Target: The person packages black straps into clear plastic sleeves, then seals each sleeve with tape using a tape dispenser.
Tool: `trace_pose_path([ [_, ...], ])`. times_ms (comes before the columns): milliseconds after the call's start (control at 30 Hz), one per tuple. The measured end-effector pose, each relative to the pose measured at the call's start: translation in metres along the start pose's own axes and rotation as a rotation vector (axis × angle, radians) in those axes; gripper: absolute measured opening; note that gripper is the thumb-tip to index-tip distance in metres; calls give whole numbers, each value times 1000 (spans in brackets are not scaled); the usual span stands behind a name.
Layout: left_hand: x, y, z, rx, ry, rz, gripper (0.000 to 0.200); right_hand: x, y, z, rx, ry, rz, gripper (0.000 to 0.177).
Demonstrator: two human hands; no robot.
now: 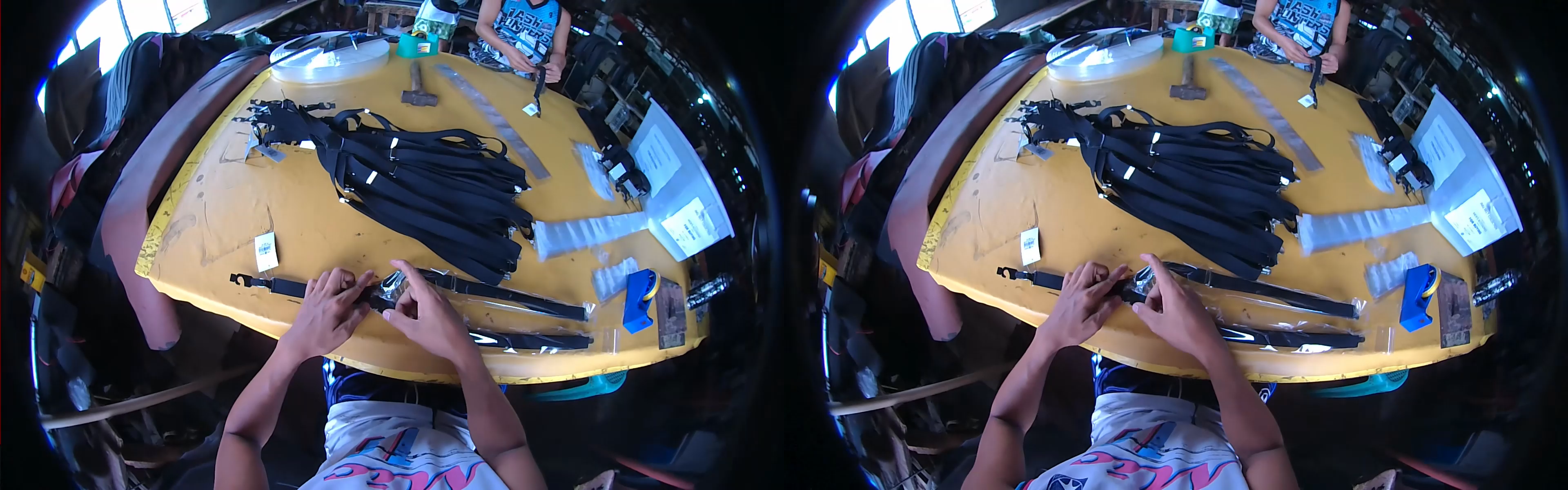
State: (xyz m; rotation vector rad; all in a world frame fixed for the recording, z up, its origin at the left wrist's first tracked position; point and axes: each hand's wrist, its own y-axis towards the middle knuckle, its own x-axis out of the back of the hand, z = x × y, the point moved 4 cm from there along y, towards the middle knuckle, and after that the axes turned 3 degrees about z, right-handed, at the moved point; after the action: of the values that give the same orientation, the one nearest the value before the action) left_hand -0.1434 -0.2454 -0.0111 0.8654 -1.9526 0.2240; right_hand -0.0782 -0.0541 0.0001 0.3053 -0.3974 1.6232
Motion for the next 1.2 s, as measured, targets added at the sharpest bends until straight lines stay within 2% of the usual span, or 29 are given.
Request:
trace_pose_path([
  [67, 3, 1, -6, -1, 24, -16, 49, 4, -5, 7, -12, -26, -45, 72],
  [100, 4, 1, -8, -8, 31, -12, 49, 6, -7, 10, -8, -21, -54, 72],
  [167, 3, 1, -10, 2, 123, 13, 48, 11, -9, 16, 66, -63, -103, 56],
  [200, 2, 0, -11, -11, 126, 19, 48, 12, -10, 15, 64, -60, -118, 56],
  [267, 1, 0, -11, -10, 103, -34, 49, 14, -12, 16, 233, -109, -209, 44],
  [400, -1, -2, -8, -22, 81, -58, 49, 7, -16, 11, 291, -199, -272, 35],
  [500, -1, -3, -3, -18, -14, -138, 45, 4, -21, 14, 227, -268, -236, 32],
  [533, -1, -3, -1, -37, -58, -194, 45, 2, -20, 11, 290, -282, -287, 30],
  [667, -7, -13, 8, 67, -203, -343, 44, -6, -5, 15, 341, -319, -318, 32],
  [733, -2, -18, 8, 74, -207, -596, 32, -26, 15, 18, 453, -524, -233, 39],
  [767, -5, -19, 8, 60, -201, -593, 32, -35, 23, 14, 456, -522, -249, 39],
  [833, -5, -30, 15, 102, -289, -794, 19, -59, 36, 11, 521, -775, -190, 41],
  [900, -13, -41, 20, 96, -391, -807, 10, -64, 45, 16, 481, -809, -158, 39],
  [967, -22, -51, 17, 159, -562, -826, 10, -63, 44, 25, 491, -819, -112, 24],
  [1067, -33, -63, 15, 223, -750, -750, 10, -63, 46, 25, 497, -878, -72, 31],
  [1200, -36, -63, 15, 208, -799, -597, 14, -61, 45, 23, 540, -832, -31, 45],
])
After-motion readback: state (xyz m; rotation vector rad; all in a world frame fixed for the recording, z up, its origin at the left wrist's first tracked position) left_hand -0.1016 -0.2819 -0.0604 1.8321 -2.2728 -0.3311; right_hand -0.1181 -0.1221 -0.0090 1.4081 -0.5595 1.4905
